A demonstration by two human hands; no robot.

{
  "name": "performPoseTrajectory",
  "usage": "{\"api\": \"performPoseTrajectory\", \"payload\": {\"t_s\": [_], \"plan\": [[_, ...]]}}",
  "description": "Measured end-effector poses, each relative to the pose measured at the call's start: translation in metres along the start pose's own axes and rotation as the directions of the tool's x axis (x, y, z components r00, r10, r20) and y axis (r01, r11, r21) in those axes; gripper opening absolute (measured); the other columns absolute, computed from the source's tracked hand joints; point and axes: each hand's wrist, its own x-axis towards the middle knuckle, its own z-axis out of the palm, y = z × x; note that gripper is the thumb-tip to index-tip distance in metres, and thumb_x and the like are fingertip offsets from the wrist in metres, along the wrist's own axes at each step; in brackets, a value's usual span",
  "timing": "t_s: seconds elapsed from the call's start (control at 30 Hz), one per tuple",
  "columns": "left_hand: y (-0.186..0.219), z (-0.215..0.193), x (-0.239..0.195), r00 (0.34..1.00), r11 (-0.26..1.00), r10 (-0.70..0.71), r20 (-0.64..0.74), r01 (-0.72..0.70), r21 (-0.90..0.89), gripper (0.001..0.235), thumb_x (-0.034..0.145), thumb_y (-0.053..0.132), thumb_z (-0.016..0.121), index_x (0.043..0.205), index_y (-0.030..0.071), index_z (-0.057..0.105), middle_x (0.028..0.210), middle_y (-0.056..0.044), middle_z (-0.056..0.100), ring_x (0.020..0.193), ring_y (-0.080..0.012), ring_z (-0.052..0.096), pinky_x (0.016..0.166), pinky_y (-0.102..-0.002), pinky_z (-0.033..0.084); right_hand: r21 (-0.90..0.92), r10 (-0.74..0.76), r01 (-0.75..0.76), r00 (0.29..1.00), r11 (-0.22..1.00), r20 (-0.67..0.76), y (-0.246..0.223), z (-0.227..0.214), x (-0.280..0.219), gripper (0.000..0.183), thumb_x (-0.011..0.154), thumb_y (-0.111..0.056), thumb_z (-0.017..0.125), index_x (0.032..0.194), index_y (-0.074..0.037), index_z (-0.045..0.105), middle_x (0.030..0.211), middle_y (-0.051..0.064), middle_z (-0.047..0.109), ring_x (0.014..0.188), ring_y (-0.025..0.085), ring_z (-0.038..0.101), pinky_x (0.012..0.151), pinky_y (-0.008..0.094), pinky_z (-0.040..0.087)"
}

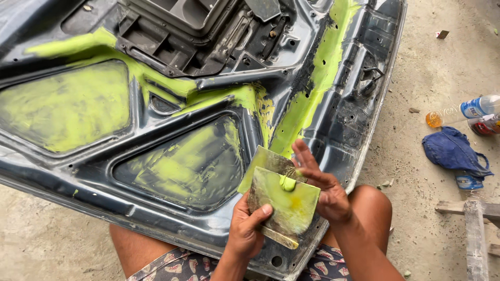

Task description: The person applies a green body filler to a car door panel using a metal putty knife. They spread the filler into the panel's contours and use a small card to smooth the surface.

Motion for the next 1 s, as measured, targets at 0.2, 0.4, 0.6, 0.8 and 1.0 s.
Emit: {"api": "performPoseTrajectory", "payload": {"t_s": [0.2,0.4,0.6,0.8,1.0], "plan": [[0.006,0.015,-0.002,0.997,0.997,-0.059,-0.042,0.057,-0.042,0.055,0.072,-0.001,0.069,0.125,-0.007,0.058,0.107,-0.023,0.07,0.094,-0.0324,0.067,0.084,-0.042,0.055,0.2,-0.086,0.11,0.988,0.974,-0.126,0.001,0.016,-0.008,0.034,0.095,-0.032,0.072,0.125,-0.017,0.067,0.162,0.021,0.008,0.155,0.039,-0.003,0.122,0.059,0.002],[0.012,0.018,-0.005,0.998,0.998,-0.059,-0.028,0.059,-0.025,0.053,0.074,0.0,0.068,0.125,-0.008,0.057,0.109,-0.024,0.069,0.097,-0.035,0.067,0.086,-0.045,0.055,0.039,-0.137,0.148,0.968,0.988,-0.211,0.001,0.015,-0.013,0.032,0.093,-0.036,0.073,0.119,-0.017,0.069,0.159,0.021,0.021,0.152,0.046,0.012,0.124,0.06,0.01],[0.008,0.011,-0.003,0.998,0.999,0.026,-0.065,-0.025,0.022,0.05,0.074,0.0,0.069,0.123,-0.008,0.059,0.107,-0.021,0.07,0.095,-0.0294,0.066,0.087,-0.04,0.053,0.122,-0.105,0.145,0.952,0.982,-0.287,-0.007,0.025,-0.015,0.022,0.092,-0.021,0.071,0.111,-0.011,0.07,0.156,0.023,0.027,0.15,0.043,0.021,0.124,0.057,0.016],[0.011,0.004,0.001,0.978,0.986,0.156,-0.135,-0.146,0.086,0.041,0.079,-0.002,0.066,0.12,-0.005,0.06,0.103,-0.02,0.071,0.091,-0.0308,0.067,0.08,-0.042,0.057,0.154,-0.005,0.063,0.936,0.986,-0.352,-0.012,0.021,-0.021,0.02,0.092,-0.025,0.063,0.101,-0.008,0.069,0.153,0.02,0.035,0.146,0.039,0.03,0.12,0.054,0.023],[0.005,0.006,-0.001,0.949,0.947,0.293,-0.113,-0.272,0.171,0.042,0.08,0.0,0.07,0.121,-0.005,0.062,0.104,-0.018,0.072,0.093,-0.028,0.068,0.086,-0.039,0.057,-0.014,-0.025,0.021,0.949,1.0,-0.316,-0.009,0.026,-0.025,0.024,0.093,-0.022,0.058,0.111,-0.007,0.065,0.152,0.022,0.035,0.147,0.038,0.03,0.124,0.054,0.013]]}}
